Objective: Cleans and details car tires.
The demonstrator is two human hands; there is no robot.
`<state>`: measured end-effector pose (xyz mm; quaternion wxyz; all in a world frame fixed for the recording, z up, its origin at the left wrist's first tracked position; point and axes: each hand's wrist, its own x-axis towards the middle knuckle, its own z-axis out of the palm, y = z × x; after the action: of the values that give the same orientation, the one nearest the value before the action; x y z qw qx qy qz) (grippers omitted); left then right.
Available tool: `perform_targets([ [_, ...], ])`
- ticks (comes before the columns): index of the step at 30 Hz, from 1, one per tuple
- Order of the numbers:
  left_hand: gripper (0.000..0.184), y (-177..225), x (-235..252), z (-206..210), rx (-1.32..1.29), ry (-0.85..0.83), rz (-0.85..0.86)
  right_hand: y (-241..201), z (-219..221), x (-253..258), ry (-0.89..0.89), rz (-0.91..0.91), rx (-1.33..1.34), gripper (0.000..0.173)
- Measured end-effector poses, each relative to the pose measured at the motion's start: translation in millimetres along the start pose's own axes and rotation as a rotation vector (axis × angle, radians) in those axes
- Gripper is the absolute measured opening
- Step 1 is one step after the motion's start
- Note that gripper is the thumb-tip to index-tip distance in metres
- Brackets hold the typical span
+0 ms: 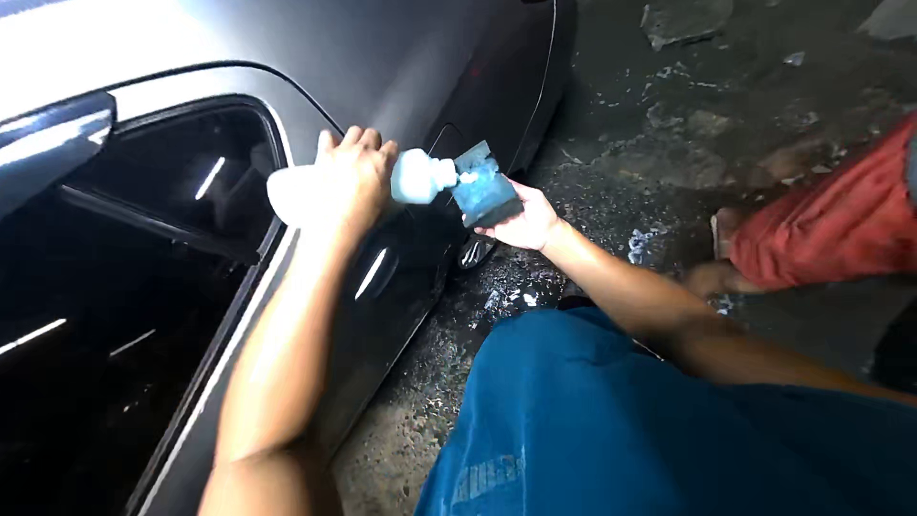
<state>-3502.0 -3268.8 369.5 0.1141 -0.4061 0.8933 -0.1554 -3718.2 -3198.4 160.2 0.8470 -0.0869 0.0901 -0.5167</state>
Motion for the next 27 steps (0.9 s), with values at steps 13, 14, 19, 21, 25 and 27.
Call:
perform_targets([
  [13, 0.091, 209.8, -89.8, 387.1, -1.182, -0.102, -0.795, 28.7, -275.9, -26.9, 0.314, 0.033, 0.063, 0.060],
  [14, 0.092, 228.9, -94.5, 416.9, -1.278, -0.093, -0.851, 33.3, -305.6, -14.0, 0.366, -0.010, 0.054, 0.058],
  [19, 0.093, 305.9, -113.0, 551.2, -1.360, -0.126, -0.863, 47.6, -436.0, 93.6, 0.655, -0.251, 0.045, 0.052],
  [21, 0.093, 329.3, -117.1, 598.9, -1.353, -0.137, -0.832, 54.3, -475.2, 146.9, 0.649, -0.383, -0.077, 0.060],
  [25, 0.093, 364.2, -115.4, 686.2, -1.377, -0.162, -0.800, 75.8, -509.0, 222.9, 0.627, -0.767, -0.933, 0.069],
  [27, 0.093, 375.0, -111.0, 726.2, -1.372, -0.126, -0.776, 85.8, -499.5, 238.9, 0.692, -0.920, -1.324, 0.060],
])
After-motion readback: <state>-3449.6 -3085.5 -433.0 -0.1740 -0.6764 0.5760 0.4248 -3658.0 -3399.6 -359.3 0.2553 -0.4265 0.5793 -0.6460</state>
